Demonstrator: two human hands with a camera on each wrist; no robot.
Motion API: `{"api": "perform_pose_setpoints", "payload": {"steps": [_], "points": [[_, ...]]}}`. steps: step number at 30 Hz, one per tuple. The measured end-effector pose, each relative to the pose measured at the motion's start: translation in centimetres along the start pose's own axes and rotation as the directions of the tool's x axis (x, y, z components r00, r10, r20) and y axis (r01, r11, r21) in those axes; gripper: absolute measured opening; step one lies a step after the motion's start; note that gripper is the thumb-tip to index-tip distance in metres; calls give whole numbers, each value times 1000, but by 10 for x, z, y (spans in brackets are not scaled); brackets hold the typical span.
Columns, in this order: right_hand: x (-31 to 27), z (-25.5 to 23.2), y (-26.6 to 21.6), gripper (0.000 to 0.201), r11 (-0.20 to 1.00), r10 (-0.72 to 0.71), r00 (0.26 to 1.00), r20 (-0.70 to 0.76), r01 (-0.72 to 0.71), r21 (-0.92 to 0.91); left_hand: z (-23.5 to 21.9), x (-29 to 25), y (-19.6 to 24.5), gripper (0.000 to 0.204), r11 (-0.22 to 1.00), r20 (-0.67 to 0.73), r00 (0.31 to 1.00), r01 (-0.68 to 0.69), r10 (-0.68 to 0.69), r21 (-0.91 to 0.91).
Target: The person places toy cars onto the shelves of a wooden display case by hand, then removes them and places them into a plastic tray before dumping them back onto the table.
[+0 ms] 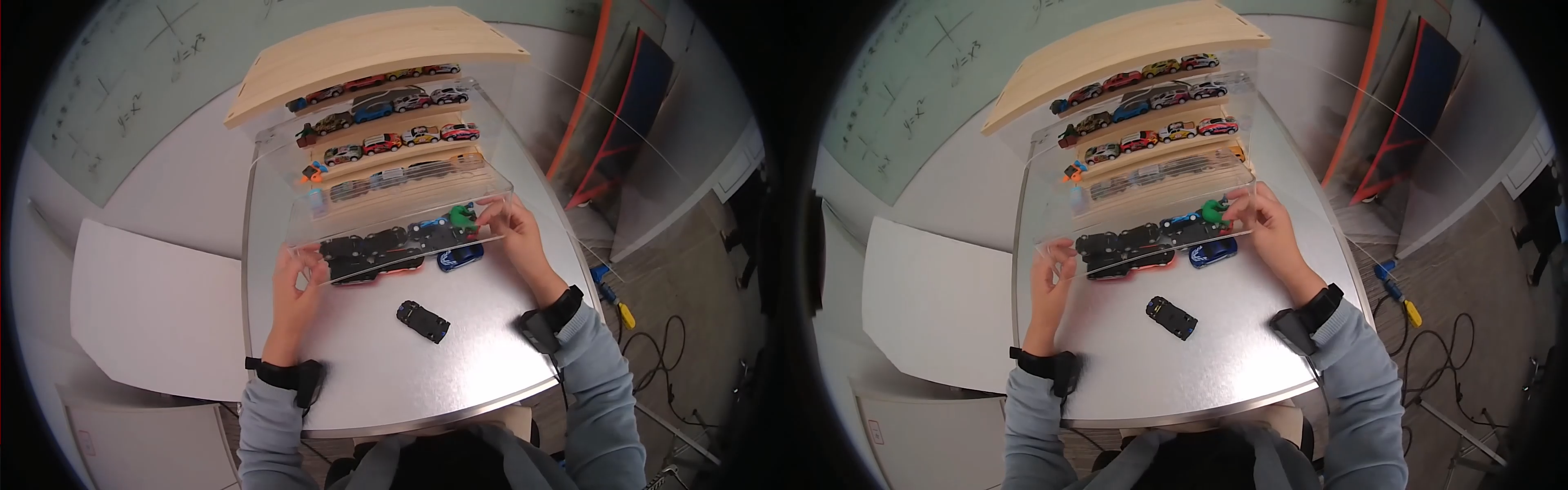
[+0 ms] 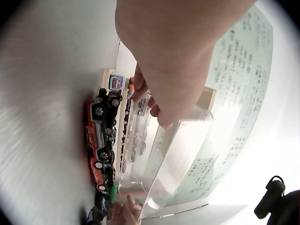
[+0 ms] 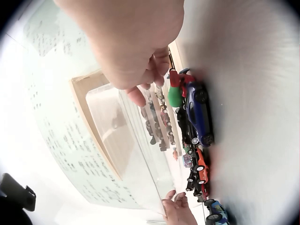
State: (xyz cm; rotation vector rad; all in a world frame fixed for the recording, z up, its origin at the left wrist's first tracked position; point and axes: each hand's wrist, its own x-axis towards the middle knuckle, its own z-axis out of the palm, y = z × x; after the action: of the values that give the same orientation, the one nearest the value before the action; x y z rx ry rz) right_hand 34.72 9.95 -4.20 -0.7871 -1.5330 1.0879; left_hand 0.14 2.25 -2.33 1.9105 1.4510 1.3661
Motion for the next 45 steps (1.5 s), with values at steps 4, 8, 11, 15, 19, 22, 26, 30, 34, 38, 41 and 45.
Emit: {"api": "perform_pose_setpoints", "payload": {"steps": [4, 8, 11, 15, 19, 22, 26, 30, 34, 38, 41, 45], "points": [[0, -2, -6, 14, 994, -52, 999, 2, 52, -91, -3, 1, 10, 10, 992, -99, 987, -125, 126, 20], [3, 2, -14, 16, 982, 33, 999, -42, -24, 186, -16, 0, 27, 7, 915, -100, 939, -292, 330, 277], [2, 3, -18, 20, 974, -2, 1000, -28, 8, 228, -28, -12, 58, 15, 903, -134, 930, -287, 343, 320], [-4, 14, -52, 18, 953, 38, 999, 32, -46, 301, -39, -27, 112, 44, 553, -239, 580, -456, 779, 697], [-13, 22, -62, 19, 910, 15, 944, 331, -150, 387, -50, -19, 147, 42, 780, -705, 342, -350, 621, 518], [-18, 23, -53, 19, 890, 30, 933, 358, -188, 415, -80, -4, 175, 37, 882, -733, 495, -204, 466, 424], [-16, 23, -30, 14, 893, 140, 965, 222, -220, 392, -134, 20, 152, 32, 954, -372, 921, 4, 113, 300], [-13, 21, -13, 14, 875, 171, 975, 144, -217, 433, -139, 47, 94, 26, 993, 50, 996, 70, -75, 96], [-14, 18, -14, 13, 857, 232, 970, 73, -240, 456, -131, 54, 39, 26, 980, 251, 948, 179, -197, 93], [-13, 18, -16, 12, 851, 257, 963, 84, -266, 453, -124, 66, 16, 22, 957, 470, 834, 246, -288, 150], [-12, 18, -12, 12, 850, 250, 963, 101, -268, 452, -118, 80, 8, 23, 940, 580, 740, 248, -341, 236], [-12, 16, -12, 13, 849, 255, 961, 105, -274, 452, -118, 108, -5, 20, 921, 685, 625, 161, -374, 355]]}}
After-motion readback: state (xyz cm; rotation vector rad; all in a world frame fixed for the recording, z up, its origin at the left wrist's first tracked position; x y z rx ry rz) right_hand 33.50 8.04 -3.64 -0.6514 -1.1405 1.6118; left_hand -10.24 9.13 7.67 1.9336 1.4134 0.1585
